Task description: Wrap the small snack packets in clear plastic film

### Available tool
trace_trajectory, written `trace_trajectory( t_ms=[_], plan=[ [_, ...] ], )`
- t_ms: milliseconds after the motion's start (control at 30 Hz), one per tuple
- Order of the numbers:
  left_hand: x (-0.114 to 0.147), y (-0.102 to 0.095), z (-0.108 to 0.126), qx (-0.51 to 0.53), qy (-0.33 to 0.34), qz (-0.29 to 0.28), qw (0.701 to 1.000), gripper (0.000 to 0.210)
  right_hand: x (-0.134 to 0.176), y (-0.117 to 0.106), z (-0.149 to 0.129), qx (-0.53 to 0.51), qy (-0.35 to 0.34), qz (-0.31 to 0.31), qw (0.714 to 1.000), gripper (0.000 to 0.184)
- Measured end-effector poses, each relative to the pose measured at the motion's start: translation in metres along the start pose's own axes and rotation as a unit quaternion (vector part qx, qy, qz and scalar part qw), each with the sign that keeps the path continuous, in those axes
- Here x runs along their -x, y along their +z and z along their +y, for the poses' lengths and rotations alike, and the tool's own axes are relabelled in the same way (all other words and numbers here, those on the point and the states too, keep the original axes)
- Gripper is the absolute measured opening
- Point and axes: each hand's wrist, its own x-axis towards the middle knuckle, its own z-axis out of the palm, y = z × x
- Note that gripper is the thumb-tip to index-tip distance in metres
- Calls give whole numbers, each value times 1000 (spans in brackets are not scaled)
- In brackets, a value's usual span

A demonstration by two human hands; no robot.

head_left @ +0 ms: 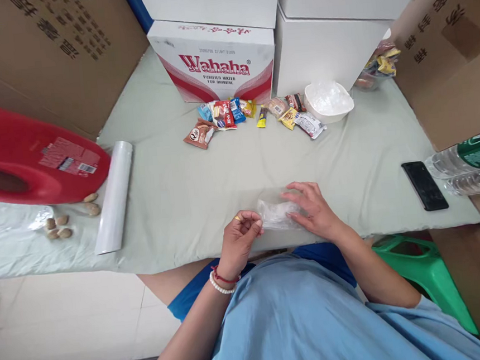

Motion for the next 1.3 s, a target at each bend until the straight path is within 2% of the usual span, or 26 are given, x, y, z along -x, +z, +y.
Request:
trace_trajectory(
  t_ms=[67, 133, 200, 267, 367, 500, 600, 700, 767, 833, 900, 1000, 1067, 1100, 1167, 1300],
  plan=[
    [1, -3, -1, 1, 10, -4, 1000, 37, -10, 2, 2, -29, -4, -34, 999, 22],
    [1, -8, -2, 0, 20, 12, 1000, 39, -17, 4, 7, -99, 64, -13, 993, 23],
    [-1, -16, -4, -12, 21, 35, 999, 39, -20, 6, 13, -187, 174, 40, 966, 26],
    [-4, -23, -6, -34, 19, 57, 998, 35, -19, 6, 16, -261, 269, 67, 925, 34],
    [-10, -29, -7, -85, 49, 85, 992, 22, -15, 5, 17, -305, 332, 60, 891, 43],
    [-16, -28, -5, -141, 109, 128, 976, 5, -8, 5, 15, -298, 342, 74, 888, 45],
    [-19, -30, -4, -114, 126, 158, 973, 5, -6, 2, 18, -296, 338, 115, 886, 44],
    [-20, -33, 0, -56, 108, 170, 978, 14, -4, -2, 22, -299, 340, 153, 878, 43],
    [-20, -31, 4, -54, 56, 164, 983, 24, -4, -3, 23, -300, 339, 167, 876, 43],
    [-20, -23, 9, -117, -5, 136, 984, 36, -4, -2, 23, -301, 335, 174, 876, 42],
    [-22, -9, 14, -238, -25, 101, 966, 44, -5, 0, 21, -303, 332, 175, 876, 42],
    [-30, 18, 17, -417, 23, 55, 907, 39, -6, 4, 17, -300, 320, 167, 883, 41],
    [-38, 30, 14, -464, 64, 25, 883, 29, -6, 4, 15, -294, 308, 163, 890, 41],
    [-41, 32, 12, -460, 81, 9, 884, 24, -5, 2, 16, -292, 304, 165, 892, 41],
    [-45, 29, 8, -408, 112, -14, 906, 16, -2, -3, 20, -287, 302, 182, 891, 40],
    [-37, -5, 10, -248, 133, -34, 959, 24, 5, -17, 34, -279, 315, 235, 876, 38]
  ],
)
